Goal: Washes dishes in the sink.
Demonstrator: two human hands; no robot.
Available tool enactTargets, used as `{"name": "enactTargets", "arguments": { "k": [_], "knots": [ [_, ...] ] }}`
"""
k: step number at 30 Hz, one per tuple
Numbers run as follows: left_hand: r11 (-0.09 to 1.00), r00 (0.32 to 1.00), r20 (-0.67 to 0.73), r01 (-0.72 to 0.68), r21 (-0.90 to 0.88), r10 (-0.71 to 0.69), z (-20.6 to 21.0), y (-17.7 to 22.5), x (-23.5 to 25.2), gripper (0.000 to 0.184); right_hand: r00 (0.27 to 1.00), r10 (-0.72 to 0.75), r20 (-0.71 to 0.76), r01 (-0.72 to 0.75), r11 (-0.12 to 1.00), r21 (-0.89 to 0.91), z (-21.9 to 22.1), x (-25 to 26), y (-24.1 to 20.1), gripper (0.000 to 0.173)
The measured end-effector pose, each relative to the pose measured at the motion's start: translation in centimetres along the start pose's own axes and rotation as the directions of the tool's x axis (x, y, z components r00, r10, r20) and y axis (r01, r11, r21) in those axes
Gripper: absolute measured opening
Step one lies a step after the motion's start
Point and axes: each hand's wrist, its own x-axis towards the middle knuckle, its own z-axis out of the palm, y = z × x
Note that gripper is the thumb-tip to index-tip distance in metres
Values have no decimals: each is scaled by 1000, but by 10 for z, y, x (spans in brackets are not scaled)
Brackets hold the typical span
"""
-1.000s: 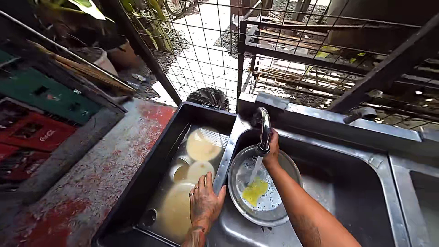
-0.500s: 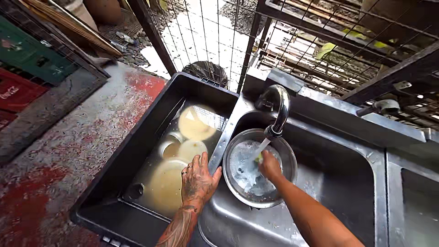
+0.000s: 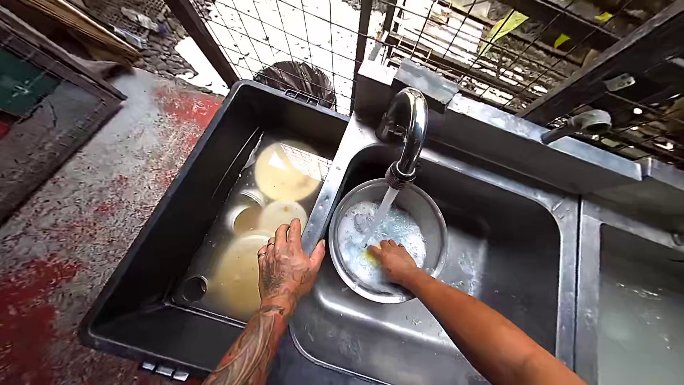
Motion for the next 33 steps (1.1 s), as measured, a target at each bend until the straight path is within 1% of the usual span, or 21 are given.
{"name": "enactTargets", "arguments": {
  "k": [2, 4, 5, 6, 7, 8, 9, 11, 12, 13, 15, 17, 18, 19, 20, 23, 25, 27, 29, 31, 33],
  "knots": [
    [1000, 1000, 11, 7, 1, -7, -1, 1, 0, 74, 999, 44, 20, -46, 994, 100, -23, -6, 6, 46],
    [1000, 1000, 17, 11, 7, -11, -2, 1, 0, 74, 995, 93, -38, -75, 939, 336, -41, -6, 11, 31],
    [1000, 1000, 19, 12, 7, -12, -2, 1, 1, 74, 991, 122, -61, -73, 852, 519, -48, -4, 11, 35],
    [1000, 1000, 19, 12, 5, -12, -2, 2, 1, 74, 988, 136, -73, -46, 710, 703, -54, -4, 6, 37],
    [1000, 1000, 19, 11, 5, -11, -2, 2, 1, 74, 988, 129, -84, -1, 548, 836, -58, -6, -1, 33],
    [1000, 1000, 18, 12, 6, -12, -1, 2, 1, 74, 989, 112, -95, 43, 399, 916, -62, -7, -11, 26],
    [1000, 1000, 16, 13, 7, -13, -1, 2, 2, 75, 991, 87, -97, 69, 274, 959, -64, -7, -21, 30],
    [1000, 1000, 13, 17, 10, -17, -1, 1, 1, 75, 998, 12, -64, 62, 108, 992, -63, 0, -39, 67],
    [1000, 1000, 11, 15, 10, -15, -1, 1, 1, 74, 999, -1, -45, 45, 57, 997, -59, 4, -46, 78],
    [1000, 1000, 12, 13, 10, -13, -1, 1, 0, 74, 1000, 19, -24, 24, 33, 999, -54, 6, -53, 79],
    [1000, 1000, 3, 11, 3, -11, -2, 2, 0, 73, 998, 57, -22, 23, -2, 1000, -46, 9, -62, 67],
    [1000, 1000, 5, 17, 4, -17, -3, 3, 0, 73, 993, 104, -52, 62, -98, 993, -41, 15, -68, 50],
    [1000, 1000, 11, 22, 6, -22, -3, 3, 0, 73, 991, 116, -63, 82, -163, 983, -41, 17, -69, 44],
    [1000, 1000, 12, 23, 4, -23, -3, 3, 0, 73, 989, 134, -63, 90, -208, 974, -43, 14, -73, 42],
    [1000, 1000, 9, 20, 2, -20, -2, 3, 0, 74, 988, 145, -54, 86, -225, 971, -47, 6, -76, 42],
    [1000, 1000, 8, 19, 0, -19, -2, 2, 1, 74, 995, 104, 8, 25, -306, 952, -56, -7, -83, 43],
    [1000, 1000, 4, 19, 4, -19, -1, 2, 2, 74, 996, 77, 42, -9, -390, 921, -58, -6, -84, 44],
    [1000, 1000, 3, 21, 4, -21, -1, 2, 1, 74, 998, 53, 33, -2, -497, 868, -56, -3, -83, 37],
    [1000, 1000, 4, 21, 1, -21, -1, 3, 1, 74, 997, 78, -8, 51, -562, 825, -57, -2, -84, 29],
    [1000, 1000, 13, 23, 7, -23, -2, 2, 1, 74, 988, 149, -35, 113, -558, 822, -59, -5, -88, 28],
    [1000, 1000, 13, 21, 2, -21, -1, 2, 1, 75, 986, 160, -50, 132, -556, 821, -57, -8, -89, 33]
  ]
}}
